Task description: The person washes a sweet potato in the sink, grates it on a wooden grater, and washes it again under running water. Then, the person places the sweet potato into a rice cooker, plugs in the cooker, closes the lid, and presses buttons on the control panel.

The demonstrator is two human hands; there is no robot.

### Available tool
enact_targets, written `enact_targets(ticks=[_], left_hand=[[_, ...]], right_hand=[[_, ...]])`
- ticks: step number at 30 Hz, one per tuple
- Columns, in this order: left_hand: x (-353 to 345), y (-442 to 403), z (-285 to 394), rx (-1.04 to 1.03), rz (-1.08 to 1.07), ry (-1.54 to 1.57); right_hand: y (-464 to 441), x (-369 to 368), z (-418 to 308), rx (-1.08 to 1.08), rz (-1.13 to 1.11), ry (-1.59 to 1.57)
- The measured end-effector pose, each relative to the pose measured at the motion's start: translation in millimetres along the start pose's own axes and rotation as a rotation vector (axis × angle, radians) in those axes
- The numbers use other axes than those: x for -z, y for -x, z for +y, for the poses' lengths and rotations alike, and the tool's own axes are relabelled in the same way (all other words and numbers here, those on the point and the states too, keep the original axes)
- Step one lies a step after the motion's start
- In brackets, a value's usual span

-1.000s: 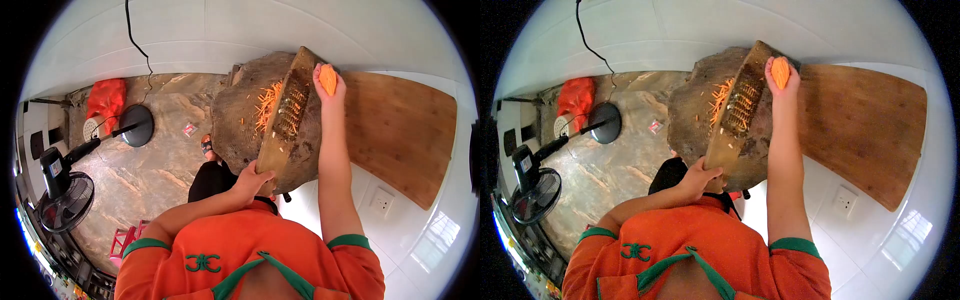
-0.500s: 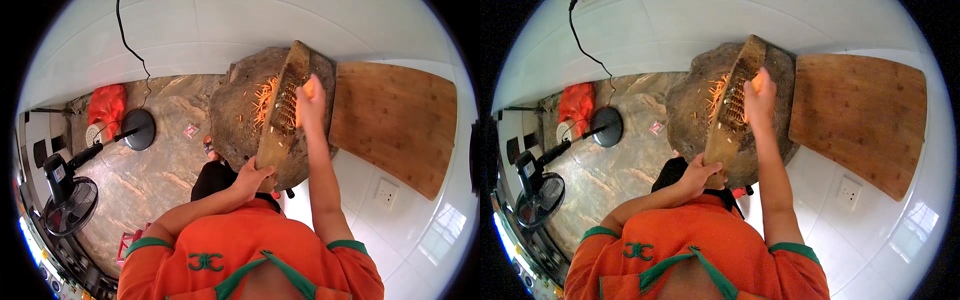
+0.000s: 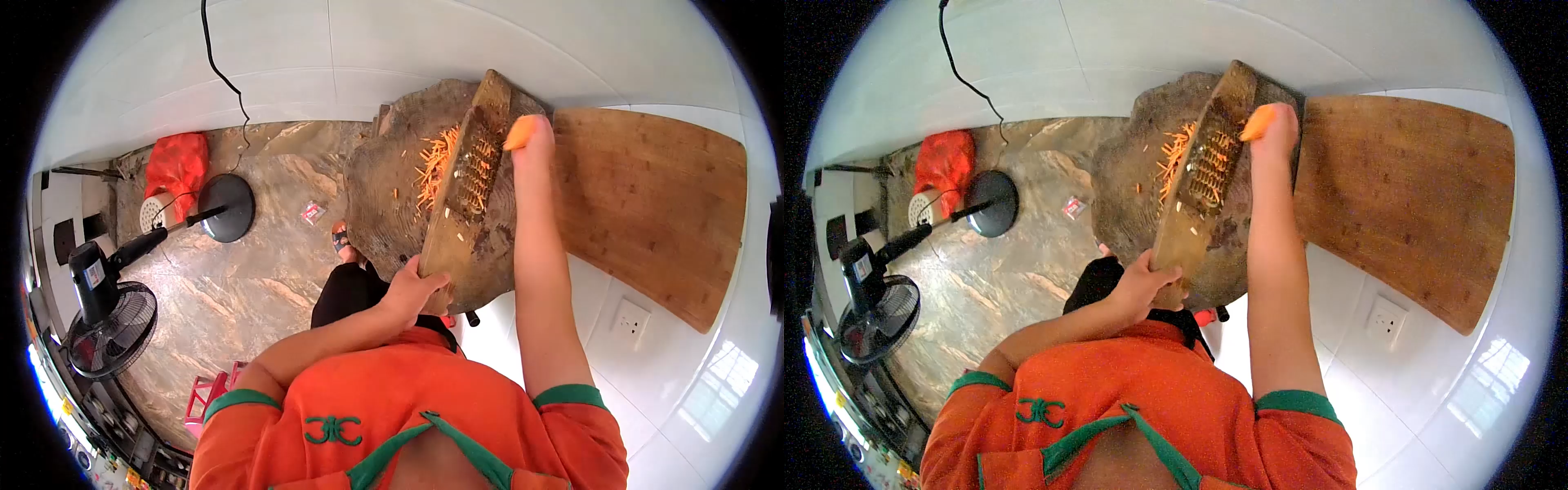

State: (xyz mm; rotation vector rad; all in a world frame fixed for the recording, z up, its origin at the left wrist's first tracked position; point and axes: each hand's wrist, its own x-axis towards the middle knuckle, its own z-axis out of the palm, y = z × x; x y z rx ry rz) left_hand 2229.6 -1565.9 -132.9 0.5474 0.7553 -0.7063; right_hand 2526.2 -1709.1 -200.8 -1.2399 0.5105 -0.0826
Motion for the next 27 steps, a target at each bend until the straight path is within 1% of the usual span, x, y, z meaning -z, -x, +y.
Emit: enact_targets(ticks=[1, 2, 5, 6, 9, 10, 13, 17, 18, 21, 22, 23, 25, 27], left_hand=[[2, -1, -1, 0.000, -0.008, 0.001], [3, -3, 0, -0.004, -0.021, -0.003], [0, -2, 3, 0.016, -0.009, -0.016], [0, -2, 3, 0.024, -0.012, -0.019], [1, -1, 4, 0.036, -0.012, -0.022], [1, 0, 5, 0.036, -0.012, -0.020], [-1, 3, 8, 0.028, -0.014, -0.015], [4, 0, 6, 0.027, -0.049, -0.008], [4, 0, 7, 0.025, -0.049, -0.009], [2, 3, 9, 0.022, -0.043, -0.002], [0, 4, 10, 0.023, -0.040, 0.005], [0, 4, 10, 0.023, -0.035, 0.012], [6, -3, 4, 0.009, -0.033, -0.001], [6, -2, 3, 0.004, -0.027, -0.021]], right_hand=[[-9, 10, -10, -0.169, 0.023, -0.284], [-17, 19, -18, -0.239, 0.027, -0.513], [2, 23, -45, -0.395, -0.197, -0.837], [6, 24, -48, -0.452, -0.274, -0.909], [21, 26, -51, -0.507, -0.428, -0.974], [21, 26, -46, -0.489, -0.411, -0.960], [30, 24, -37, -0.412, -0.475, -0.845], [55, 3, -34, -0.158, -0.157, -0.322], [62, 1, -33, -0.095, -0.213, -0.230], [87, -13, -20, 0.186, -0.220, 0.253], [89, -16, -14, 0.196, -0.251, 0.312], [89, -20, -8, 0.309, -0.237, 0.548], [72, -28, 1, 0.445, -0.244, 0.749], [38, -36, 4, 0.506, -0.217, 0.802]])
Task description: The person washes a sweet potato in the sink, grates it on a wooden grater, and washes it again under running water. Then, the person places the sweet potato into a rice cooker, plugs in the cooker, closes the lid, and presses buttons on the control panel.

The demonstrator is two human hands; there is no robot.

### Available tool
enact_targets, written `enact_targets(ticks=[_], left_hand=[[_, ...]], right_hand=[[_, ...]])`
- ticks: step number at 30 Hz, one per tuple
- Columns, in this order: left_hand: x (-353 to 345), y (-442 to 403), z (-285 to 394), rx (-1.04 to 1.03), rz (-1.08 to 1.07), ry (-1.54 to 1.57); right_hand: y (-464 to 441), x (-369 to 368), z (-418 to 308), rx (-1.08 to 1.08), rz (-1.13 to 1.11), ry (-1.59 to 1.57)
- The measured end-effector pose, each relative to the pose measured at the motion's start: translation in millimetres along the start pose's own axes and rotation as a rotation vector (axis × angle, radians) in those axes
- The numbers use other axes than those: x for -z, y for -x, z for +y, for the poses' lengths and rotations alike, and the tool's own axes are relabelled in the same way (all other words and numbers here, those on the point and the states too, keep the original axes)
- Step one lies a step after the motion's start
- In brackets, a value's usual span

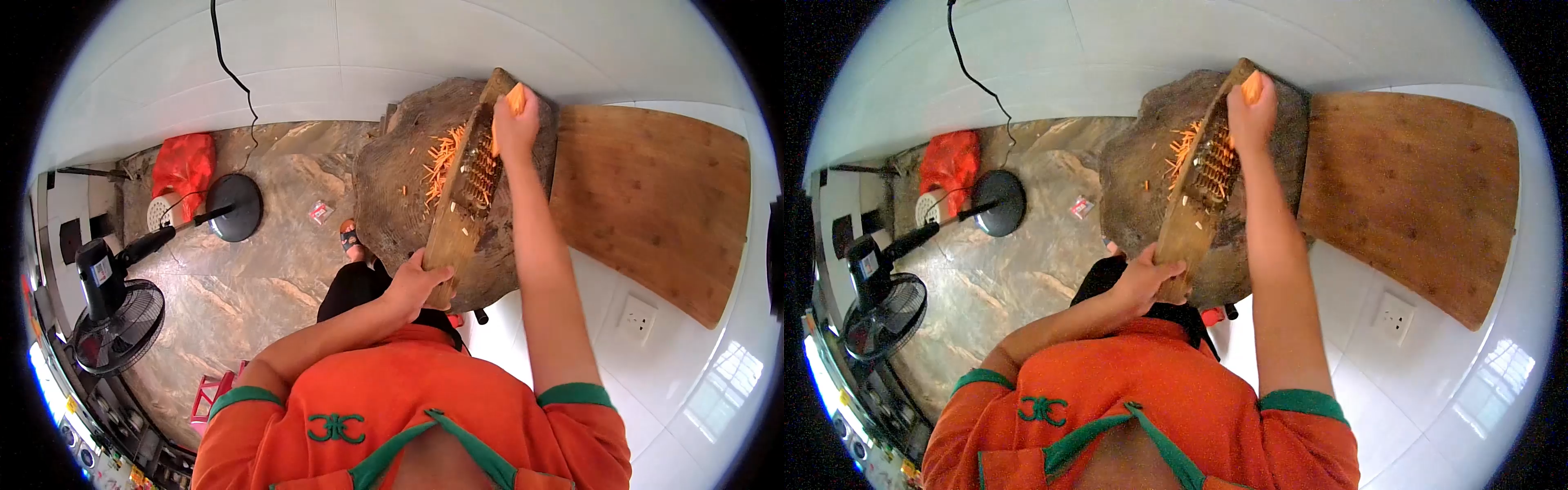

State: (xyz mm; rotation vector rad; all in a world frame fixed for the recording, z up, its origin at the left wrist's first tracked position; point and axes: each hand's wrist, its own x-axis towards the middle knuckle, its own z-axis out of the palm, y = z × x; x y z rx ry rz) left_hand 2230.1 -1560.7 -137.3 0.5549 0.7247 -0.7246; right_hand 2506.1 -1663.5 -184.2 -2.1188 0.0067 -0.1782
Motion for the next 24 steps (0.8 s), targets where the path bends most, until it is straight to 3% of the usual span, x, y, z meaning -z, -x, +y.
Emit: enact_targets(ticks=[4, 6, 10, 12, 15, 18, 22, 24], left_hand=[[-3, 8, 7, -0.009, -0.001, -0.016], [-1, 8, 8, 0.000, 0.007, -0.011], [3, 7, 11, 0.033, -0.021, -0.011], [3, 5, 14, 0.039, -0.036, -0.019], [4, 6, 15, 0.047, -0.031, -0.013], [6, 6, 11, 0.038, -0.035, -0.006], [5, 13, 18, -0.006, -0.066, -0.094], [9, 17, 21, -0.119, -0.089, -0.198]], right_hand=[[-48, 9, 19, -0.090, 0.169, 0.009], [-59, 23, 17, -0.329, 0.154, -0.519], [-38, 48, 17, -0.477, -0.031, -1.133], [6, 40, -22, -0.379, 0.097, -0.874], [43, 27, -30, -0.162, 0.062, -0.604], [32, 16, -24, 0.097, 0.118, -0.085], [-12, 21, -9, 0.061, 0.280, -0.140], [-20, 34, 3, -0.083, 0.337, -0.346]])
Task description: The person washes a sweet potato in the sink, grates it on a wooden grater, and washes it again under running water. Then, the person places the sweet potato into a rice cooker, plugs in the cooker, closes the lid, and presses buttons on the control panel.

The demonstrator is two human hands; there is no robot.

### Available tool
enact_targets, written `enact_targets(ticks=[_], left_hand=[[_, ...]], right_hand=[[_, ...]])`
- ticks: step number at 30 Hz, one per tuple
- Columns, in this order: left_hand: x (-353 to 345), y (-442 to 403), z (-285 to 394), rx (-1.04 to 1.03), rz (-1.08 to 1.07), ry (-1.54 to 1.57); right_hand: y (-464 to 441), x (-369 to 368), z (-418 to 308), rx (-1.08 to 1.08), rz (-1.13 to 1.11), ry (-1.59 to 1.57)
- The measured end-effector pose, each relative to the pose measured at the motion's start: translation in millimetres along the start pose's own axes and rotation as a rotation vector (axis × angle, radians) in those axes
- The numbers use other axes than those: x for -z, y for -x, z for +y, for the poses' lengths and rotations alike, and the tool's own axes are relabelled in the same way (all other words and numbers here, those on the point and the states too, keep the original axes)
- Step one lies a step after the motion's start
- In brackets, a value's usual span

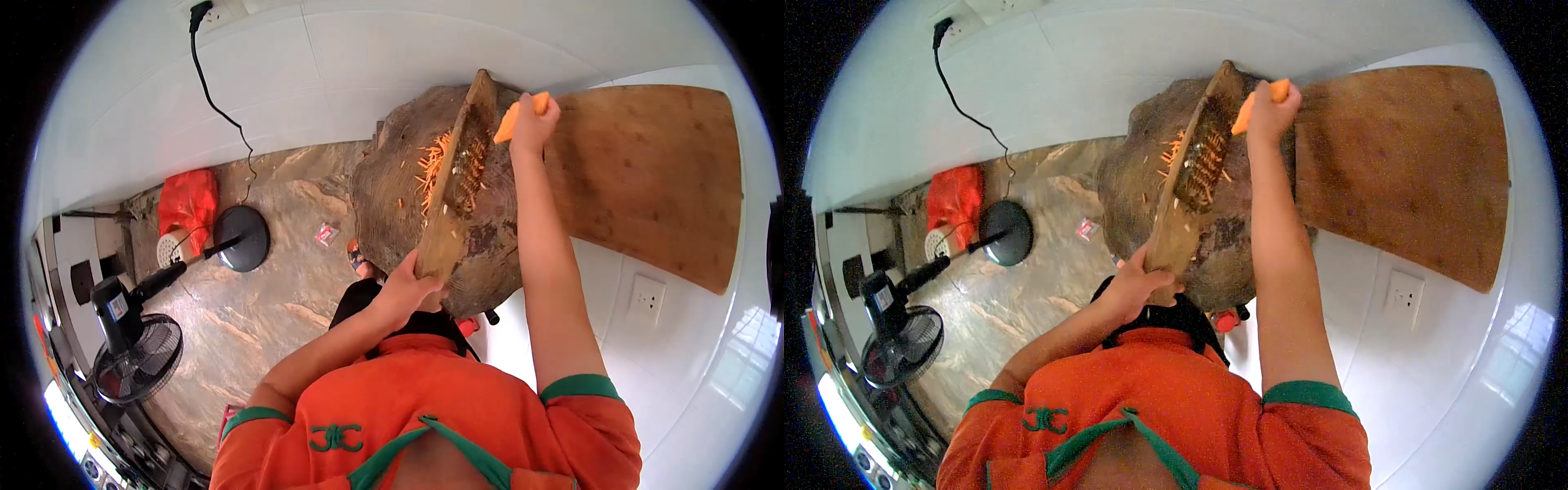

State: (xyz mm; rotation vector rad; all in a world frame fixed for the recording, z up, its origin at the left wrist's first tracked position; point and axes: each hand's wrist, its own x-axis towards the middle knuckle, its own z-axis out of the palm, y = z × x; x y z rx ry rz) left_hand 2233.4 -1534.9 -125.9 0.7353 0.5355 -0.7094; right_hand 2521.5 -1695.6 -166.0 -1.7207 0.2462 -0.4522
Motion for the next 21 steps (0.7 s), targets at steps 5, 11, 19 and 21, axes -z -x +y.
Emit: enact_targets(ticks=[5, 11, 19, 21], left_hand=[[22, 19, -7, -0.482, 0.167, -0.798], [30, 34, 14, -0.754, 0.633, -1.653], [43, 23, 22, -0.669, 0.747, -1.924], [39, 26, 23, -0.581, 0.638, -1.793]], right_hand=[[33, 55, -12, -0.304, 0.077, -0.290], [80, 118, 1, -0.434, 0.152, -0.362], [113, 146, -16, -0.458, 0.205, -0.401], [112, 149, -22, -0.431, 0.164, -0.434]])
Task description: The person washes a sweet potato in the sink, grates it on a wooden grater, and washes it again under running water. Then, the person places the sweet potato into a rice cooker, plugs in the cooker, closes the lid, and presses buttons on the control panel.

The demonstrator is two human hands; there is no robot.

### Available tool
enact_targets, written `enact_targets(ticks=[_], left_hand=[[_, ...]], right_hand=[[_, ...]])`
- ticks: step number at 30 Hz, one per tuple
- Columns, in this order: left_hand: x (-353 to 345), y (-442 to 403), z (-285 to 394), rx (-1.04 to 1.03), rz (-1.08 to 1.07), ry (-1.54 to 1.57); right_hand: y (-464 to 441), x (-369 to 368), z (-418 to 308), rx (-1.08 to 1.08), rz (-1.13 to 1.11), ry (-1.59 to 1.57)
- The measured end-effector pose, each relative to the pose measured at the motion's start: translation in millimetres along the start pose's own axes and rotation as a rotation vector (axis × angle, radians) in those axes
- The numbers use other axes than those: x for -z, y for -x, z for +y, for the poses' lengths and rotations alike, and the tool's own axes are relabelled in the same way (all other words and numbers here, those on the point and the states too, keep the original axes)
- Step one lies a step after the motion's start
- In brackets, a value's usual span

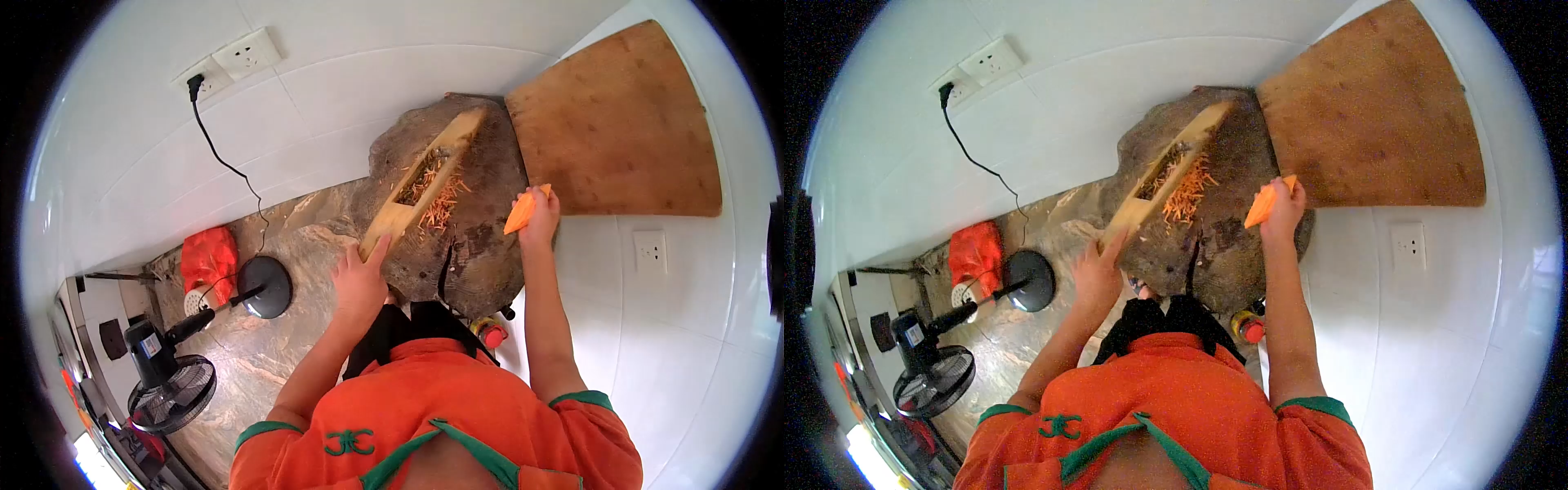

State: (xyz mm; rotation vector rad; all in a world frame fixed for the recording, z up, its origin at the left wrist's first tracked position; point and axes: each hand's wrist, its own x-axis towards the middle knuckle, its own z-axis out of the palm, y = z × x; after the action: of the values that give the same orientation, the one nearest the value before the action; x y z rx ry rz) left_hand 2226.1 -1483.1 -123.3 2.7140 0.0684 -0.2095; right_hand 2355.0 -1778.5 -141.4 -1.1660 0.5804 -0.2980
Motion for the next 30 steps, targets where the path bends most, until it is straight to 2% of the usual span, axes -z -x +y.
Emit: enact_targets(ticks=[3, 6, 9, 13, 16, 19, 20, 23, 27, 30], left_hand=[[4, 5, 8, 0.062, -0.159, 0.771], [7, 10, 26, 0.390, -0.536, 1.698], [-7, 6, 35, 0.630, -0.666, 1.922], [0, 19, 54, 0.586, -0.629, 1.909], [-7, 23, 60, 0.559, -0.564, 1.921], [-27, 19, 59, 0.571, -0.480, 1.822], [-24, 19, 58, 0.534, -0.460, 1.796], [-20, 29, 63, 0.477, -0.421, 1.734], [-14, 32, 75, 0.388, -0.309, 1.619], [-37, 19, 66, 0.190, -0.139, 1.380]], right_hand=[[2, 2, -11, -0.001, -0.006, -0.027], [5, 3, -23, -0.019, -0.031, -0.069], [4, 17, -27, -0.052, -0.069, -0.068], [8, 28, -39, -0.115, -0.105, 0.018], [10, 25, -49, -0.231, -0.268, 0.147], [2, 13, -49, -0.239, -0.528, 0.492], [-6, 7, -44, -0.203, -0.646, 0.576], [-16, -25, -49, 0.158, -0.856, 0.885], [-17, -60, -50, 0.347, -0.973, 1.156], [-4, -66, -54, 0.473, -1.019, 1.321]])
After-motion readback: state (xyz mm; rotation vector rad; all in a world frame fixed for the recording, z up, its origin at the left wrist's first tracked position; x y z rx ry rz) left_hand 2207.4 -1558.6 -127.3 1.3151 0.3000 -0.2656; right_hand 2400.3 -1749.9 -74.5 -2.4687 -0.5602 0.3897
